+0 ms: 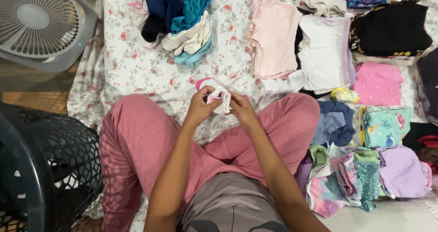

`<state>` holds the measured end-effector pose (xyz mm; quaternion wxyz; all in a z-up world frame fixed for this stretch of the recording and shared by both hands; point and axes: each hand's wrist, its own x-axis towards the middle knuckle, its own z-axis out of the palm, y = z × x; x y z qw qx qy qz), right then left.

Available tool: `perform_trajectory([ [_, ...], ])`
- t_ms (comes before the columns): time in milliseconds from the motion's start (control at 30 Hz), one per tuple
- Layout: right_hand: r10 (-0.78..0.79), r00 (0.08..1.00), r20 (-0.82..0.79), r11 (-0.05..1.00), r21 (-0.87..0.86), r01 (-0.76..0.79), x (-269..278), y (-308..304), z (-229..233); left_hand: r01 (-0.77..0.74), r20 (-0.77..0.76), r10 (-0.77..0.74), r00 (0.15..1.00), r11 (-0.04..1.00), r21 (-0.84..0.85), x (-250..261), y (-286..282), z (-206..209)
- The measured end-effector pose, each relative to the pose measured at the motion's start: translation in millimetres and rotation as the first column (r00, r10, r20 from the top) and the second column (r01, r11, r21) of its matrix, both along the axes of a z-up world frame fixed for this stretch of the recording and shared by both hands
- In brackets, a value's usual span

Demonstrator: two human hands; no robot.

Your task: The person sits on a bed and folds various small clothing items, including socks and underwear, by hand. They place the folded items into neat stacks on the bed next to them.

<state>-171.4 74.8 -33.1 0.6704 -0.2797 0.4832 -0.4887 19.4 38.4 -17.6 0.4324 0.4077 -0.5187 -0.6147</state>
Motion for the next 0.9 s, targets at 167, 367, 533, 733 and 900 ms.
perform_trajectory([
  [167, -0.101, 0.948, -0.301, 0.987, -0.153, 0.056, -9.4, -3.0, -42.4, -0.140, 0.186, 0.124, 0.975, 0.987, 0.078, -19.0, 7.6, -3.7],
  [367, 0.015, 0.970, -0.242, 0.997, -0.073, -0.034, -9.7, 10.0, -53.9, -0.457, 0.292, 0.536, 0.792, 0.838, -0.298, -35.6, 7.3, -10.6],
  [533, 0.223, 0.960, 0.171, 0.974, 0.004, -0.227, 11.2, 17.6, -42.2, -0.473, 0.537, 0.481, 0.694, 0.866, -0.164, -34.2, 7.7, -7.3],
  [733, 0.194, 0.931, -0.311, 0.978, -0.019, -0.210, 1.3, 9.8, -33.1, -0.215, 0.479, 0.265, 0.837, 0.964, -0.157, -24.8, 5.4, 14.7],
  [900, -0.017, 0.925, -0.379, 0.993, -0.118, -0.030, -5.7, 14.4, -41.3, 0.042, 0.142, -0.047, 0.989, 0.998, 0.036, -13.7, 7.4, 14.9],
])
